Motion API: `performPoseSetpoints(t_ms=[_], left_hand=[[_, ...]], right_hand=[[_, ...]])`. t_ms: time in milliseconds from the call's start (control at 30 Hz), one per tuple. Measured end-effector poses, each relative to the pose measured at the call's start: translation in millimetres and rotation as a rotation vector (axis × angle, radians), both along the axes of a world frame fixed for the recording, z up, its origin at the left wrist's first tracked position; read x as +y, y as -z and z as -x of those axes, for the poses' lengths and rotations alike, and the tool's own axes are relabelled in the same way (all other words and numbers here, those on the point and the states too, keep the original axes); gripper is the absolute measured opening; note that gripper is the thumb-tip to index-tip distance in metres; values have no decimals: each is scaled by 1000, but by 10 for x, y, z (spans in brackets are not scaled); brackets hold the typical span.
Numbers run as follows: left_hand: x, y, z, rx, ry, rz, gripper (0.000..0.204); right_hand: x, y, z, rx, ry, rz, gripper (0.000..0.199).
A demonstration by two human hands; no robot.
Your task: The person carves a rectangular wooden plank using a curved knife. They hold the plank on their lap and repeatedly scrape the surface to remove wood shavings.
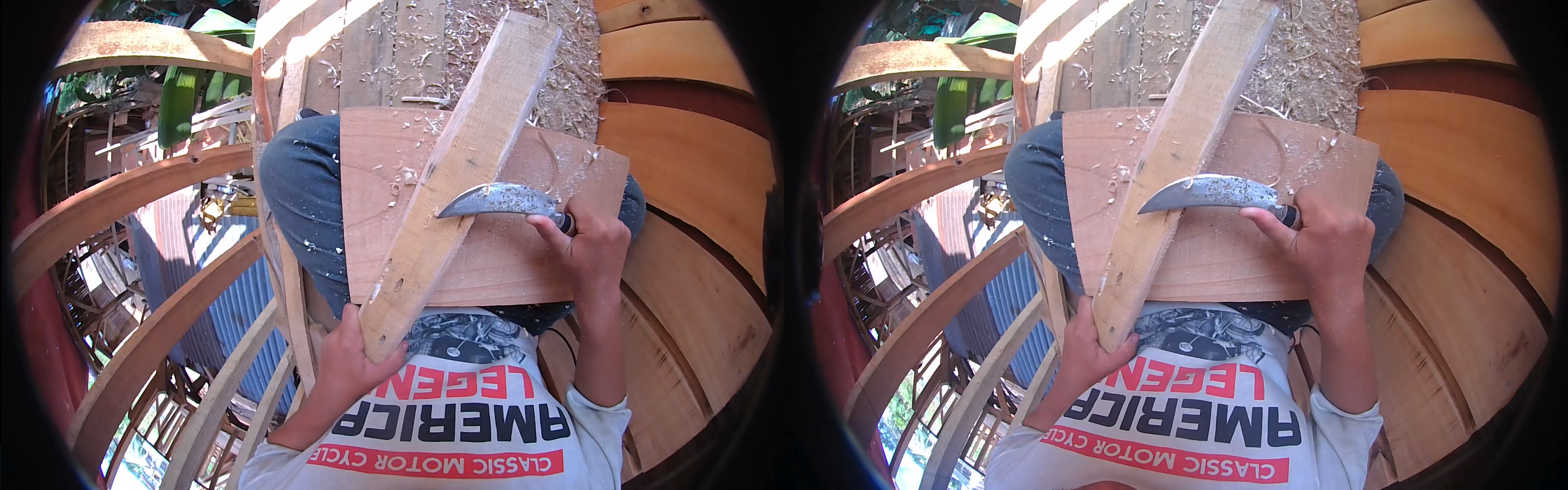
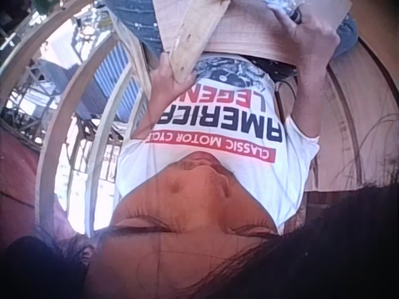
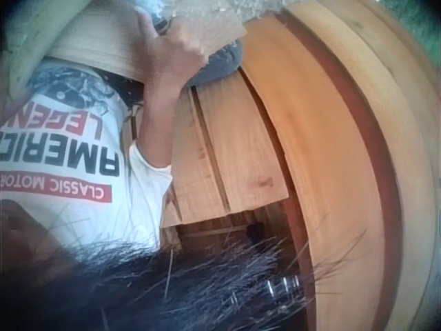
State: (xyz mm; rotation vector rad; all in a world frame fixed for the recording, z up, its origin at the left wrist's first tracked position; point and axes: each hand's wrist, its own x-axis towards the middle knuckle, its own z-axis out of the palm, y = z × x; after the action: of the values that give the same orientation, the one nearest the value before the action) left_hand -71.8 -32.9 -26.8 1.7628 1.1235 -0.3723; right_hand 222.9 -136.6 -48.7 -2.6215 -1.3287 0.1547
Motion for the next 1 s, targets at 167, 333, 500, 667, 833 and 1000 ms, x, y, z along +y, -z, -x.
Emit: performPoseSetpoints(t_ms=[167, 333, 500, 667, 833, 1000], left_hand=[[-11, 6, -29, -14, -20, -8, 56], [0, 10, -38, -48, -33, 6, 57], [20, 11, -49, -53, -30, 12, 57], [13, 14, -59, -31, -35, -11, 57], [18, 4, -60, -10, -50, 31, 59], [3, 26, -16, -44, -36, 3, 58]], right_hand=[[-68, -97, 183, 73, -44, 32, 58], [-31, -75, 404, 166, -212, 2, 56], [66, -38, 181, 115, -19, 5, 53], [-50, -85, 429, 205, -173, 6, 51], [17, -14, 259, 187, -35, -9, 53], [4, 8, 156, 131, -63, 2, 52]])
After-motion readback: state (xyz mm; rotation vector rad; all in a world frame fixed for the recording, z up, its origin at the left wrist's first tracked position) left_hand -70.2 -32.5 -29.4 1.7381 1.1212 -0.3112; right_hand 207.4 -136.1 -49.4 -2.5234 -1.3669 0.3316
